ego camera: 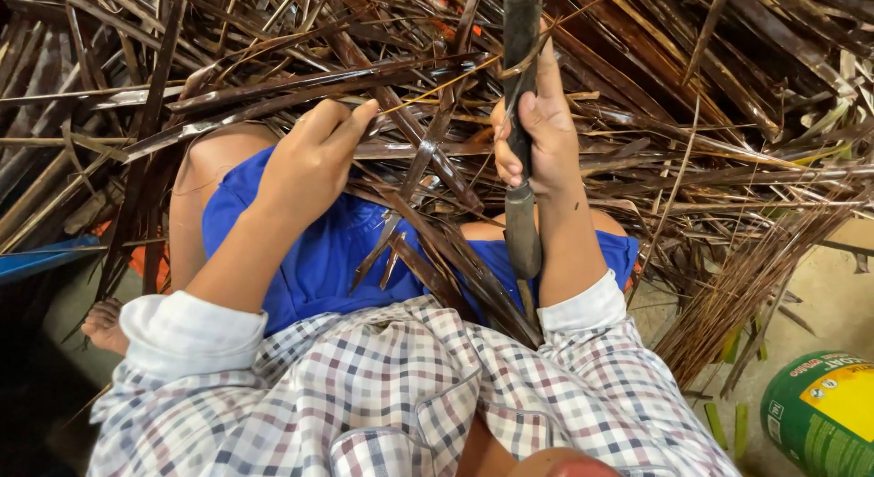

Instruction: Stripping the leafy parts from palm fronds using a machete while sitting on the ground.

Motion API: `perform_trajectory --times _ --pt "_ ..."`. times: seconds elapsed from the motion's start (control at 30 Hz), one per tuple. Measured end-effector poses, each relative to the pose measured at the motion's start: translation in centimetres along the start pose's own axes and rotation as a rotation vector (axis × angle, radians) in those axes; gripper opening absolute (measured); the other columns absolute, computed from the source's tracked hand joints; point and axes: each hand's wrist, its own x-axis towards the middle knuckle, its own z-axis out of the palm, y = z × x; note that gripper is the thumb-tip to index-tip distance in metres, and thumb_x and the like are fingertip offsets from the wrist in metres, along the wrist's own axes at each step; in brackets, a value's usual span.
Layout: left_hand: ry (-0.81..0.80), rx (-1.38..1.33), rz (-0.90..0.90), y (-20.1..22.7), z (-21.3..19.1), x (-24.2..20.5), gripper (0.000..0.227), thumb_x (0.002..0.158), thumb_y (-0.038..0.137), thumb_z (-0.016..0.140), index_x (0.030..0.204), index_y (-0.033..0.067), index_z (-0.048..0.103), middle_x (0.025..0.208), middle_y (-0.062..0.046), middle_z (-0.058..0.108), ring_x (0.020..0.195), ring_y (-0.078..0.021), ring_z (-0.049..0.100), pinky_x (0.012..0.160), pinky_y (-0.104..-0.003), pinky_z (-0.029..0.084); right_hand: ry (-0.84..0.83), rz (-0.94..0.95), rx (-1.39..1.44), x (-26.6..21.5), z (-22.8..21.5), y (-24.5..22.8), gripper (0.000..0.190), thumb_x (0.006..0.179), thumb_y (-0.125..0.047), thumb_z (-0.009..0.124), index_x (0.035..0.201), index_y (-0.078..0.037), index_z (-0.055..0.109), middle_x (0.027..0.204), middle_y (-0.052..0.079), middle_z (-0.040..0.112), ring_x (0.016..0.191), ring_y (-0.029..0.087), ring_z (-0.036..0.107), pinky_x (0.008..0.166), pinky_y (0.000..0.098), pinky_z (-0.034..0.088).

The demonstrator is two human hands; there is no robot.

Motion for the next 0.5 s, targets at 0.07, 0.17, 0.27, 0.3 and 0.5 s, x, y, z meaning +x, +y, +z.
perform_trajectory --times 0.07,0.17,0.27,0.3,0.5 --pt "0.018 0.029 0.012 -0.8 -0.2 -0.9 0.040 0.105 -0.012 0.057 0.145 -0.0080 0.057 0.097 -0.013 0.043 0.083 -0.0314 0.048 0.072 -0.043 0.045 0.019 0.010 -0.027 -0.1 0.6 -0.1 0.076 0.111 -0.021 0.058 0.169 -0.038 0.013 0.086 0.020 0.060 0.043 0.019 0.052 0.031 0.0296 0.045" --pt "0.063 0.072 0.041 -2.2 -0.7 -2.5 0.037 0.105 -0.013 0.056 0.142 -0.0092 0.059 0.097 -0.014 0.047 0.084 -0.0331 0.051 0.073 -0.043 0.047 0.034 0.011 -0.058 0.0 0.7 -0.2 0.075 0.111 -0.022 0.058 0.169 -0.038 0.013 0.088 0.019 0.061 0.044 0.018 0.052 0.032 0.0292 0.044" --pt "0.092 0.081 0.074 -3.6 -1.2 -4.2 0.036 0.106 -0.014 0.054 0.140 -0.0095 0.060 0.100 -0.018 0.050 0.083 -0.0355 0.053 0.075 -0.044 0.048 0.047 -0.011 -0.066 0.1 0.7 -0.6 0.075 0.111 -0.022 0.059 0.169 -0.038 0.013 0.087 0.018 0.062 0.044 0.017 0.052 0.032 0.0283 0.044" --pt "0.097 0.081 0.088 -4.0 -1.5 -4.8 0.035 0.107 -0.013 0.052 0.141 -0.0089 0.060 0.102 -0.020 0.053 0.082 -0.0370 0.054 0.075 -0.046 0.049 0.059 -0.024 -0.070 0.1 0.7 -0.7 0.078 0.110 -0.023 0.060 0.169 -0.037 0.012 0.086 0.017 0.062 0.044 0.017 0.052 0.032 0.0277 0.044" --pt "0.147 0.312 0.150 -5.0 -2.4 -7.0 0.036 0.109 -0.008 0.061 0.145 -0.0015 0.064 0.103 -0.014 0.059 0.073 -0.0306 0.058 0.064 -0.042 0.045 0.055 -0.035 -0.055 0.2 0.1 -0.6 0.075 0.111 -0.020 0.059 0.169 -0.037 0.014 0.088 0.017 0.061 0.046 0.017 0.053 0.034 0.0285 0.045"
